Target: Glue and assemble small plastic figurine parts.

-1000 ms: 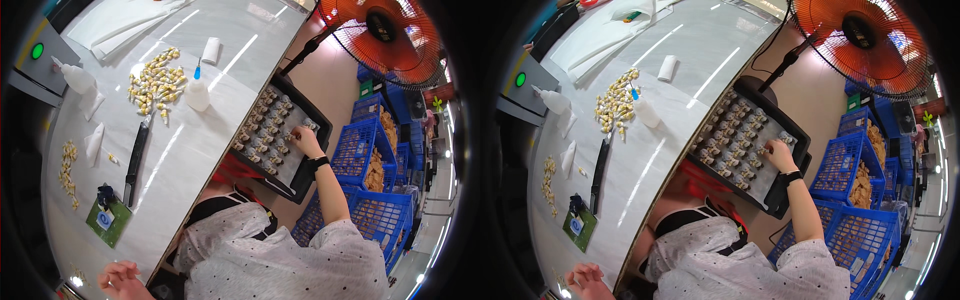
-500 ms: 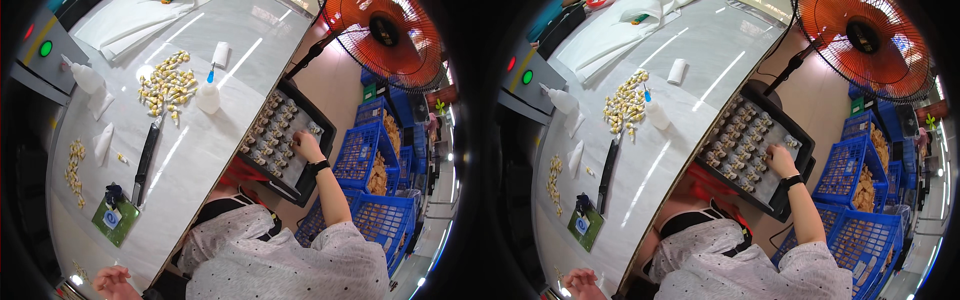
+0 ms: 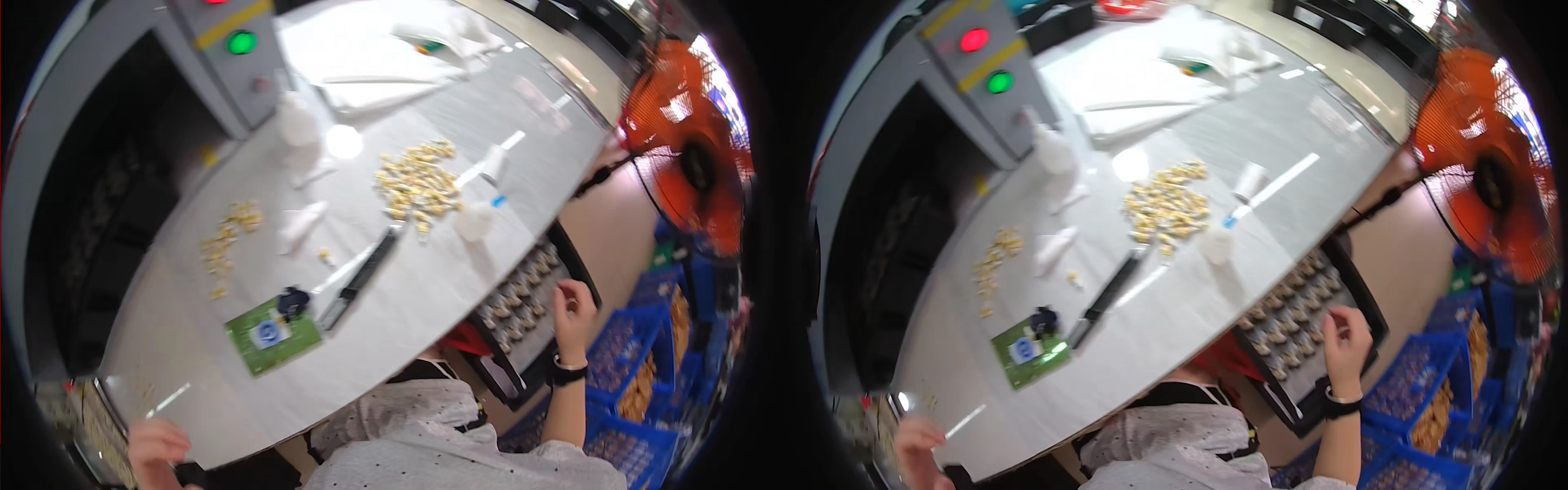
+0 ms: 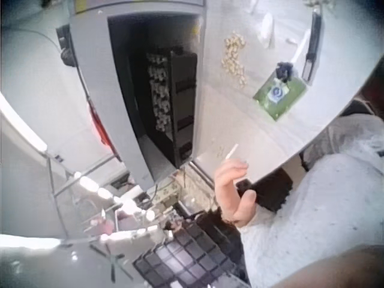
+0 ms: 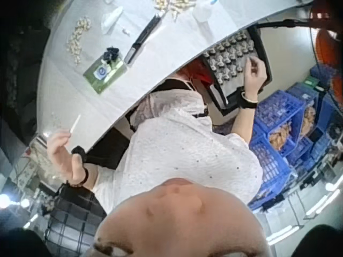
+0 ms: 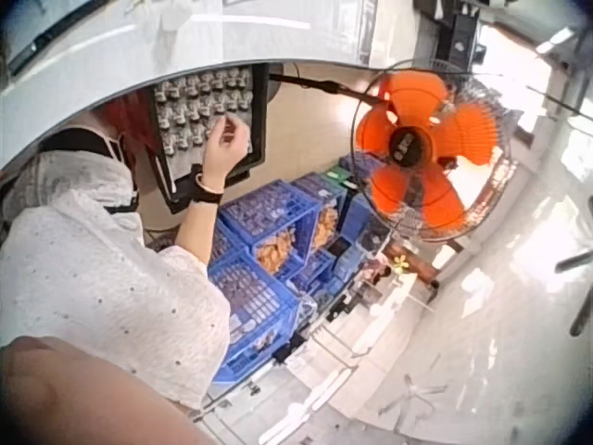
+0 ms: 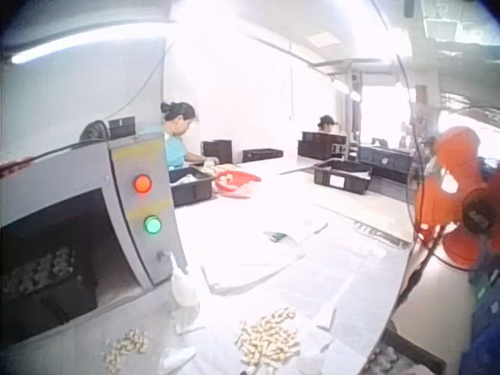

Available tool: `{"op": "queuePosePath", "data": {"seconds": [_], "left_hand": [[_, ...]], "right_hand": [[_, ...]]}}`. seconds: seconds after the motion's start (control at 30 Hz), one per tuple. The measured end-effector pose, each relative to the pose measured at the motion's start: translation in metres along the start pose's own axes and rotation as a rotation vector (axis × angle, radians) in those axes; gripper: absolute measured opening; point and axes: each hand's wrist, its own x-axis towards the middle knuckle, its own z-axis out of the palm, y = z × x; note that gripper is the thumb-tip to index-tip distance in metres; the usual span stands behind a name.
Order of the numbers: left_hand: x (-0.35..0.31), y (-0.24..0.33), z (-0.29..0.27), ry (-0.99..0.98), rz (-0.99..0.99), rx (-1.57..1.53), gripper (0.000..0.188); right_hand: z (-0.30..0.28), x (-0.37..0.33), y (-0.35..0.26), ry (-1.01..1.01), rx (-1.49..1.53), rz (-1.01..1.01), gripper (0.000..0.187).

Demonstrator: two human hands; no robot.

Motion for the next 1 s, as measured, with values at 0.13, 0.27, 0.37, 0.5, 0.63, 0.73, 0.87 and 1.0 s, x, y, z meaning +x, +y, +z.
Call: {"op": "queuePosePath", "data": {"seconds": [0.13,0.27,0.37,0.5,0.63,0.73,0.87,1.0], "left_hand": [[0.093,0.005,-0.024,0.077,0.215,0.495,0.029],[0.178,-0.041,-0.026,-0.111,-0.012,0.449,0.043],[0.225,-0.068,-0.005,-0.17,0.019,0.8,0.058],[0.267,-0.065,0.021,-0.217,-0.044,0.834,0.066],[0.287,-0.072,0.03,-0.258,-0.111,0.929,0.066],[0.291,-0.073,0.03,-0.263,-0.154,0.925,0.066],[0.294,-0.074,0.034,-0.242,-0.129,0.881,0.066],[0.293,-0.074,0.033,-0.23,-0.119,0.864,0.066]], "right_hand": [[0.017,0.006,-0.088,-0.048,0.326,-0.487,0.005],[0.063,0.005,-0.154,-0.3,0.642,-0.778,0.011],[0.083,-0.006,-0.169,-0.41,0.726,-0.754,0.01],[0.085,-0.012,-0.168,-0.297,0.502,-0.78,0.009],[0.089,-0.011,-0.166,-0.281,0.525,-0.819,0.007],[0.089,-0.01,-0.168,-0.297,0.489,-0.838,0.008],[0.088,-0.01,-0.167,-0.292,0.464,-0.832,0.008],[0.088,-0.01,-0.167,-0.291,0.455,-0.807,0.007]]}}
